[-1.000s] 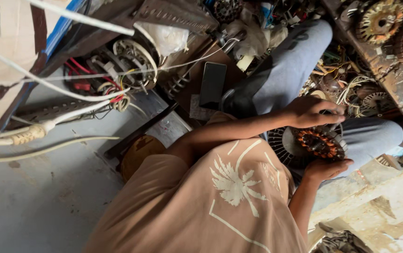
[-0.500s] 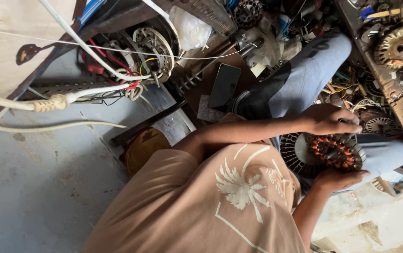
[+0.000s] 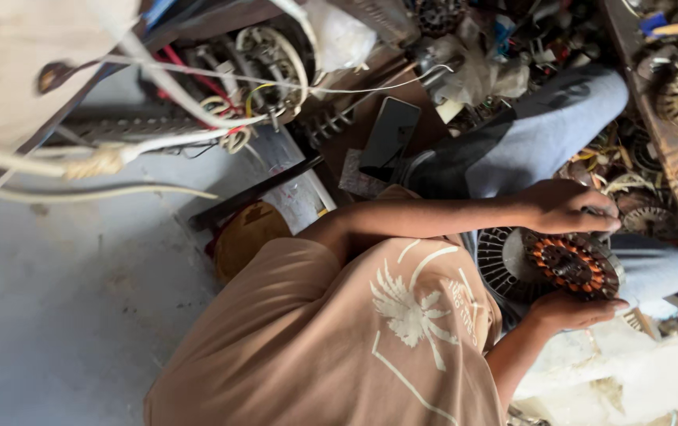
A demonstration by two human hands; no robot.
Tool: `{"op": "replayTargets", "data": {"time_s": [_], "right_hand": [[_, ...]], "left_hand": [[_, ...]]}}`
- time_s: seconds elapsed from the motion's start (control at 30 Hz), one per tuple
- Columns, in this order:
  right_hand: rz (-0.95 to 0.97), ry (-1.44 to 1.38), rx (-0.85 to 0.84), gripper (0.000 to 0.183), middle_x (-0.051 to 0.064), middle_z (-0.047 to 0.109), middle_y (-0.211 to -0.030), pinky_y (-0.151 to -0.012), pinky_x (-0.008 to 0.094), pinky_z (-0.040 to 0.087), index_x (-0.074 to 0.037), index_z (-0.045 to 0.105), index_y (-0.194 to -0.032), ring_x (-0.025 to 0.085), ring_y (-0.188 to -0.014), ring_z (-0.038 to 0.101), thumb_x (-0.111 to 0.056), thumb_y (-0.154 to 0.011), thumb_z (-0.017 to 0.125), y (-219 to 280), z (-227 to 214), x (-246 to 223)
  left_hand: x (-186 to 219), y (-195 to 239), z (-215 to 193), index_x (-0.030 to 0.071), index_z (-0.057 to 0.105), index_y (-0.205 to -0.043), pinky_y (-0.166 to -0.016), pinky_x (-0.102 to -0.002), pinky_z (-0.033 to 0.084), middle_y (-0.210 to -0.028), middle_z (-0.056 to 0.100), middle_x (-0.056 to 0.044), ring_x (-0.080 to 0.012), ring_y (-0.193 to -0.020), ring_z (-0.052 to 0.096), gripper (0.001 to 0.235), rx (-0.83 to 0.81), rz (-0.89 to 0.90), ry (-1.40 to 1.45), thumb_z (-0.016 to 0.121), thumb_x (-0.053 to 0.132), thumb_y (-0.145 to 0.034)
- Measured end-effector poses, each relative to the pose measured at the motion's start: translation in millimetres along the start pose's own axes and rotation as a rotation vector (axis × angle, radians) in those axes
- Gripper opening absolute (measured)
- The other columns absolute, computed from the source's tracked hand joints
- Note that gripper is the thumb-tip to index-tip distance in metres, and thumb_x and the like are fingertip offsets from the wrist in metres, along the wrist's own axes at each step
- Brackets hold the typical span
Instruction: The person prepares a fan motor for repair by handling a coil, picking up a motor base, cleaning the surface with a cloth, and cutting wires with scissors.
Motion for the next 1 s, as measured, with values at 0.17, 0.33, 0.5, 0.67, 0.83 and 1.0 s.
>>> {"op": "replayTargets", "data": {"time_s": [0.17, 0.33, 0.5, 0.67, 0.83, 1.0], "right_hand": [[0.117, -0.196, -0.159, 0.073, 0.023, 0.057, -0.147, -0.123, 0.051, 0.045, 0.008, 0.056, -0.138, 0.034, -0.136, 0.061, -0.056, -0.104, 0.043, -3.6, 35.4, -15.6], [0.11, -0.213, -0.208, 0.075, 0.02, 0.059, -0.149, -0.123, 0.05, 0.044, 0.006, 0.057, -0.141, 0.033, -0.138, 0.06, -0.058, -0.105, 0.041, 0.5, 65.0, -39.4], [-0.107, 0.087, -0.102, 0.068, 0.021, 0.061, -0.141, -0.119, 0.049, 0.048, 0.006, 0.058, -0.137, 0.032, -0.131, 0.061, -0.054, -0.111, 0.043, 19.6, 71.5, -65.3], [-0.21, 0.085, -0.163, 0.065, 0.019, 0.061, -0.136, -0.114, 0.042, 0.051, 0.006, 0.058, -0.138, 0.028, -0.127, 0.061, -0.053, -0.113, 0.043, 34.0, 129.5, -44.8], [-0.354, 0.115, -0.16, 0.063, 0.018, 0.06, -0.132, -0.109, 0.036, 0.054, 0.005, 0.059, -0.14, 0.024, -0.123, 0.061, -0.051, -0.115, 0.044, 11.9, 50.1, -70.6], [-0.301, 0.224, -0.008, 0.062, 0.016, 0.063, -0.096, -0.075, 0.028, 0.048, 0.003, 0.057, -0.137, 0.021, -0.084, 0.06, -0.054, -0.115, 0.046, -1.9, 14.7, -86.1]], "left_hand": [[-25.2, -17.7, 22.3, 0.018, 0.071, -0.126, -0.098, -0.042, 0.052, -0.125, 0.071, -0.011, -0.0231, -0.112, 0.071, 0.066, -0.066, 0.013, -0.044, 0.044, 0.068, -0.093], [-55.3, -33.5, 38.6, 0.019, 0.071, -0.13, -0.1, -0.043, 0.053, -0.134, 0.07, -0.011, -0.0245, -0.118, 0.069, 0.069, -0.072, 0.013, -0.031, 0.04, 0.07, -0.096], [-43.2, -31.4, 30.5, 0.021, 0.068, -0.132, -0.085, -0.04, 0.057, -0.123, 0.076, -0.009, -0.022, -0.102, 0.072, 0.072, -0.101, 0.042, -0.011, 0.035, 0.071, -0.094], [-22.7, -21.2, 3.3, 0.016, 0.068, -0.131, -0.073, -0.035, 0.059, -0.114, 0.079, -0.006, -0.0227, -0.089, 0.074, 0.054, 0.025, 0.208, 0.175, 0.045, 0.055, -0.102], [-48.4, 3.9, -69.6, 0.005, 0.072, -0.102, -0.09, -0.032, 0.057, -0.105, 0.075, -0.01, -0.0202, -0.1, 0.071, 0.02, 0.492, 0.516, 0.548, 0.068, 0.025, -0.098], [-118.6, 0.9, -229.2, 0.003, 0.072, -0.081, -0.072, -0.03, 0.053, -0.1, 0.071, -0.009, -0.0153, -0.082, 0.066, 0.008, 0.822, 0.24, 0.162, 0.075, 0.009, -0.084]]}}
Point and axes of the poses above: each hand's wrist, its own y-axis away from the middle knuckle, its own z-axis out of the palm, x = y × z, the point moved 6 cm from there along -y, towards the middle knuckle
